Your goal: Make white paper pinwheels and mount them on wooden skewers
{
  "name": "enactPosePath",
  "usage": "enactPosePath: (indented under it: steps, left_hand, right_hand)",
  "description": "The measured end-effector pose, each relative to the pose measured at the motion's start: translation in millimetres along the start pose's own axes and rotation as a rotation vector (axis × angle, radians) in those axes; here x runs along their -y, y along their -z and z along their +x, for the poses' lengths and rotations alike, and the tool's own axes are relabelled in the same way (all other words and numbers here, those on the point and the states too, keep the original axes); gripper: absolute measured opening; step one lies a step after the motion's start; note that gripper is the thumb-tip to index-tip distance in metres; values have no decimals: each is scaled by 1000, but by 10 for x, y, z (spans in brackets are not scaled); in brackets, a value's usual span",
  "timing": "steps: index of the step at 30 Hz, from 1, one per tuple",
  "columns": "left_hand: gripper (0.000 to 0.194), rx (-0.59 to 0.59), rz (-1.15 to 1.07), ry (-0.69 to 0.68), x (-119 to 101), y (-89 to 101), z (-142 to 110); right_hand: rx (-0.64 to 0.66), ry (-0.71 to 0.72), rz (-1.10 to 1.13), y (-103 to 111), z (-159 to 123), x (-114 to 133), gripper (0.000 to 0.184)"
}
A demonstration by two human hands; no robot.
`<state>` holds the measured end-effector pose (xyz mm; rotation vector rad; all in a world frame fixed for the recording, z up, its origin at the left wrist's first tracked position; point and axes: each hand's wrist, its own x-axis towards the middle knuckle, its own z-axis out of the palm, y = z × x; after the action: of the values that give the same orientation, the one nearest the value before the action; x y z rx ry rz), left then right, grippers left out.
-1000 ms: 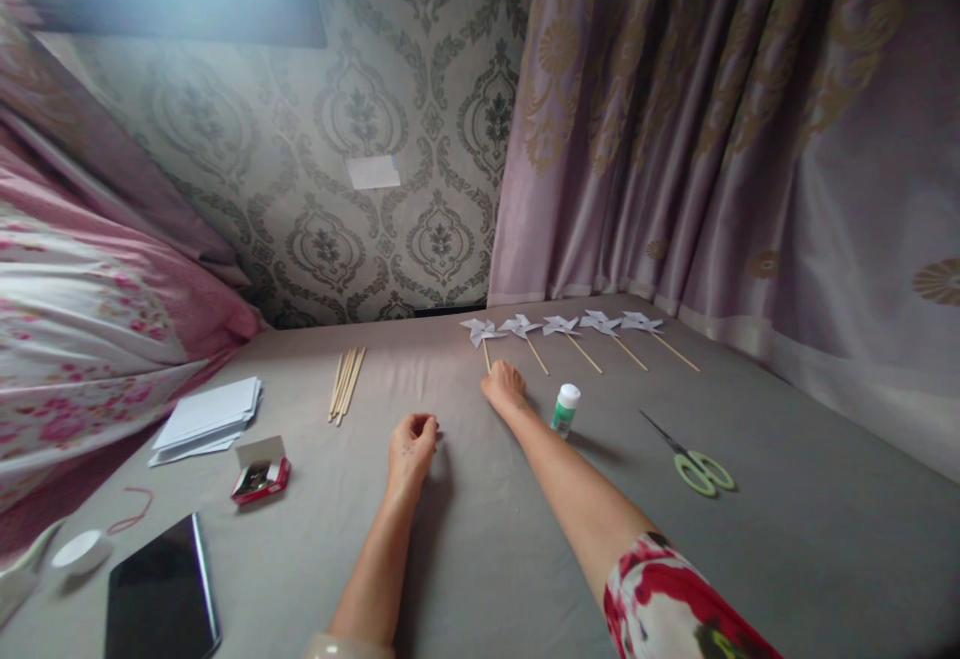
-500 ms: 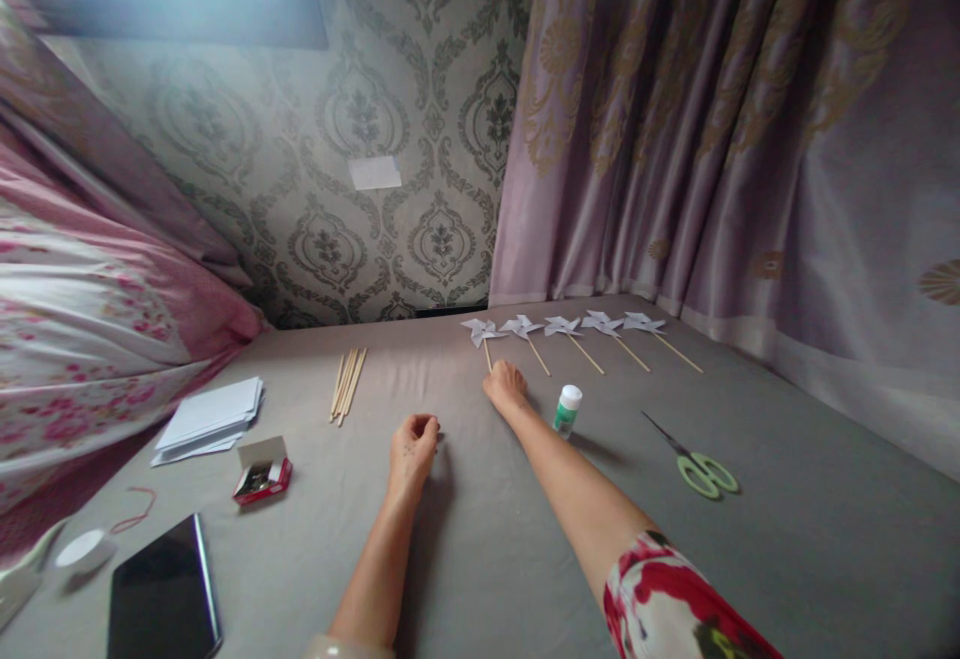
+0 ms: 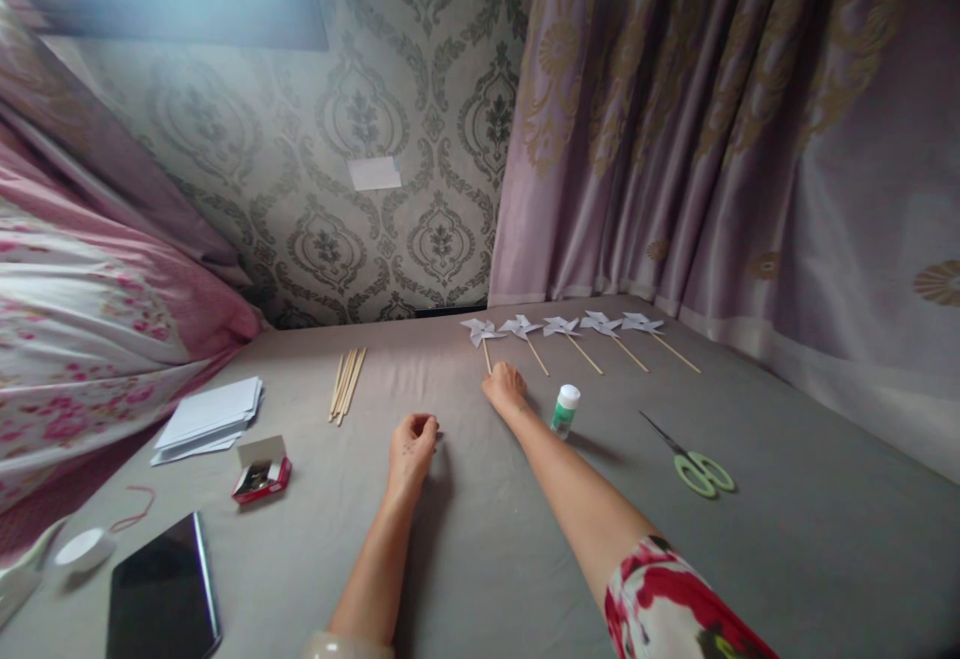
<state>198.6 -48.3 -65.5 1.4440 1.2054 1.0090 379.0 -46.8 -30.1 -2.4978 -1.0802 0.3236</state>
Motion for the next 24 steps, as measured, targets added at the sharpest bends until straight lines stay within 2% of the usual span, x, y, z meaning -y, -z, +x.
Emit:
enactPosePath:
  steps: [9,24]
  left_hand:
    - [36,-15,-11,-18,55,-9,30]
    - [32,-8,-16,-4,16,0,2]
  right_hand:
    - [-18,16,4,0,-96,-65,27]
    - [-21,-5,4,5,-58,-32,26]
